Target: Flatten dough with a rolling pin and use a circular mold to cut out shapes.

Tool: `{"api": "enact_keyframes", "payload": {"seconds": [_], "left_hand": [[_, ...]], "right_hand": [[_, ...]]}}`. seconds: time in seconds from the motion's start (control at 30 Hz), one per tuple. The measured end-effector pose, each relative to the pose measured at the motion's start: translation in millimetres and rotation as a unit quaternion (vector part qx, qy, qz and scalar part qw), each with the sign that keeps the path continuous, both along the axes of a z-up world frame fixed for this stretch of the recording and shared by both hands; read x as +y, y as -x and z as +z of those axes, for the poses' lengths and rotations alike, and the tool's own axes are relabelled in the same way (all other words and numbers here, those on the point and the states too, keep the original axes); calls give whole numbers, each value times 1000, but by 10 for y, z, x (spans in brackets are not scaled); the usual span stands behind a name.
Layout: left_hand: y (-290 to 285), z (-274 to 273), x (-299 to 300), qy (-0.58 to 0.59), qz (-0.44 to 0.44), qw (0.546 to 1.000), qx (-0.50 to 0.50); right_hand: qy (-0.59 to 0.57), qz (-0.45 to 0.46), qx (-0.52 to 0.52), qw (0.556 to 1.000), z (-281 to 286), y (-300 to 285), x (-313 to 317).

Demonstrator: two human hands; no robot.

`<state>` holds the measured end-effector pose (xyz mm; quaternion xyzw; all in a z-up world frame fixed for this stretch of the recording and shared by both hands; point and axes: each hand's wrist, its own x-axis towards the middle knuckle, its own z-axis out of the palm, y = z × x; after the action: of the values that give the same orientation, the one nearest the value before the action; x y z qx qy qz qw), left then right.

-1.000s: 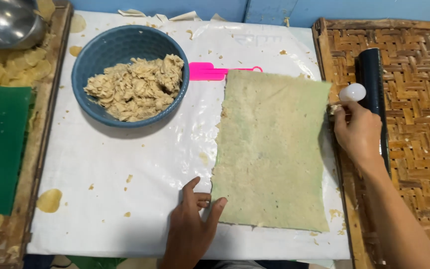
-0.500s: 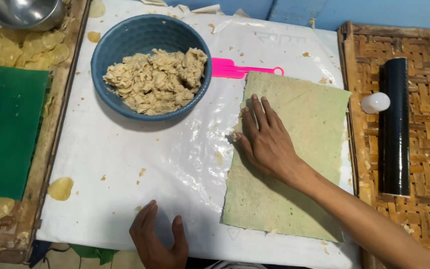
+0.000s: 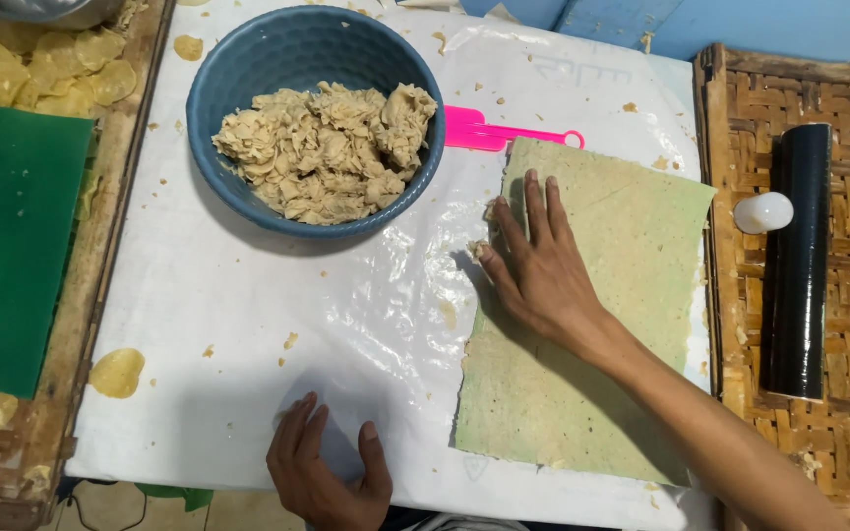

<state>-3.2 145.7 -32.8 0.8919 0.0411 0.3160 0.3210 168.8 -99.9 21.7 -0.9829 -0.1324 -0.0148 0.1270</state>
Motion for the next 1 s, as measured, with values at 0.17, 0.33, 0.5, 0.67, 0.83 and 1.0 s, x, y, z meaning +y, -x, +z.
{"api": "enact_keyframes", "payload": {"seconds": [0.17, 0.33, 0.5, 0.67, 0.83, 1.0], "left_hand": [[-21, -16, 9, 1, -2, 1000, -12], [-28, -4, -5, 6, 10, 1000, -10], [-46, 75, -45, 4, 14, 1000, -3], [-28, 54, -15, -7, -2, 1000, 6], [-23, 32, 6, -12, -9, 1000, 4], [-17, 28, -3, -28, -9, 999, 16]], "right_hand": [[11, 41, -41, 998, 43, -30, 39], [-49, 80, -11, 996, 56, 121, 22], [9, 66, 24, 997, 106, 417, 39], [-1, 83, 15, 996, 1, 421, 112], [-64, 77, 39, 994, 47, 474, 99], [10, 99, 31, 995, 194, 627, 204]]}}
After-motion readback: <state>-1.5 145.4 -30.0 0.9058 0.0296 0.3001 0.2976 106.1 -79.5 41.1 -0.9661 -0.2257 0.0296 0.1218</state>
